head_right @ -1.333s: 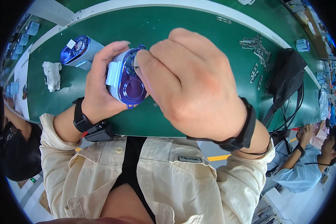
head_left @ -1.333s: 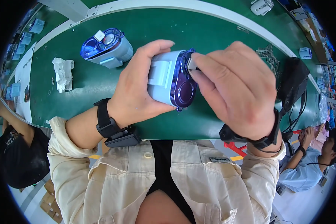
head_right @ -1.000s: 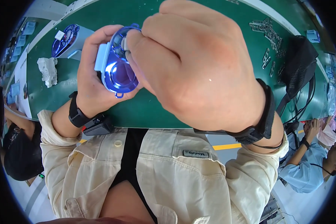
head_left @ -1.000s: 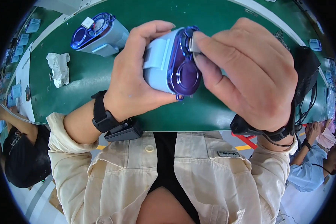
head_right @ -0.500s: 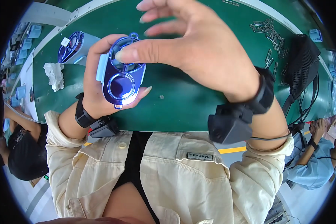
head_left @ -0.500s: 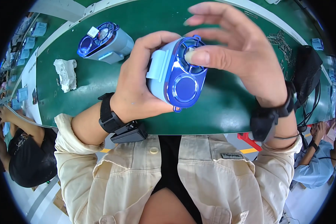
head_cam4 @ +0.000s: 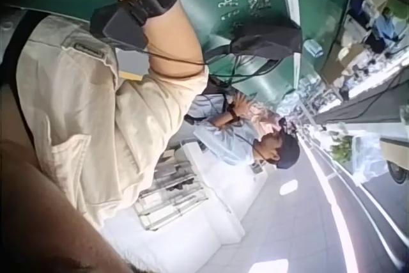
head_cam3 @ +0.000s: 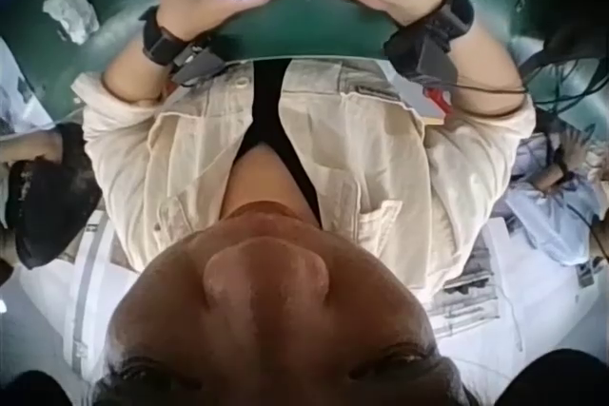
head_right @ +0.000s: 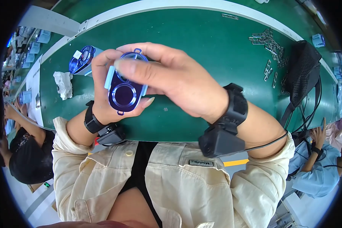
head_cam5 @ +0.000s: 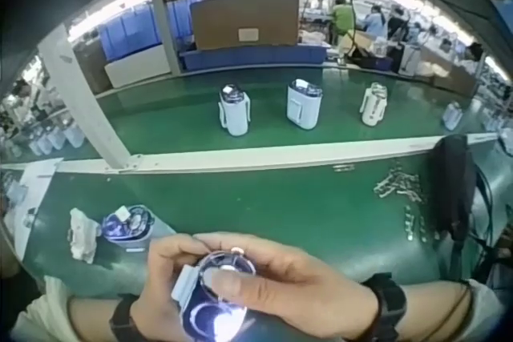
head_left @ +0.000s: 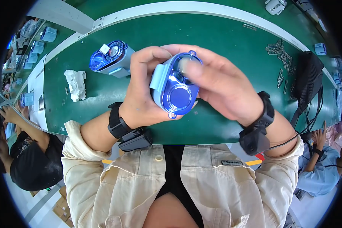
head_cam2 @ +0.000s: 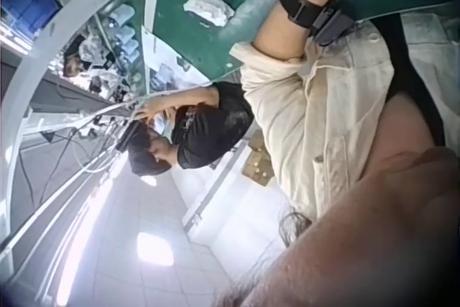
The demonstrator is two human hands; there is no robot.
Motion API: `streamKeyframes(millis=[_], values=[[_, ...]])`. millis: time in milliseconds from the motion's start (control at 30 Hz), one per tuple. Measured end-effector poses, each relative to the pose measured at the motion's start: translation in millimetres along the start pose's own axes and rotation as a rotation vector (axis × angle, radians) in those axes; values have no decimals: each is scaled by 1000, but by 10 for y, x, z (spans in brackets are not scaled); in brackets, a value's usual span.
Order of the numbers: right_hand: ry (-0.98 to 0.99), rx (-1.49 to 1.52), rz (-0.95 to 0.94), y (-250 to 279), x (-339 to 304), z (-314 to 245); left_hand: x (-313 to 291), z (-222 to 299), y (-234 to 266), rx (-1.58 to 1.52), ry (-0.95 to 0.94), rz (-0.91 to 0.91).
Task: The person picks up a blue and white device, inserts a small white component into a slot on top, and presses it down. After repeating this process on several devices, the person places each finished unit back onto the assembly line.
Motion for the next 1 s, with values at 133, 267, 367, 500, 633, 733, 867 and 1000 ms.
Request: streamKeyframes(millis=[133,267,367,500,633,733,867,1000], values=[[16,-3,57,-16,-10,79,3,13,14,133,-62,-68],[8,0,27,-25,-14,61,31,-25,-40,118,-140,-60],[121,-102,-24,-59,-20,101,19,-15,-78,89,-185,-34],[224,-107,-57,-98,10,84,-24,17,-90,90,-210,10],[344,-294,-23,-62,50,172,-25,-8,-81,81,-185,16],[370,-377,30,-87,40,168,16,-28,-79,31,-188,5],[341,-358,133,-208,-19,205,2,-7,-99,-18,-171,13],[339,-408,138,-78,190,110,-13,-69,-48,5,-143,10]])
Point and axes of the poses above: each hand's wrist, its own x-axis towards the middle knuckle, its own y-axis out of the back of the hand, z = x × y, the point moved 1 cm from there along x, towards the middle knuckle, and after that the axes turned 15 degrees about -x, right-handed, at the moved point
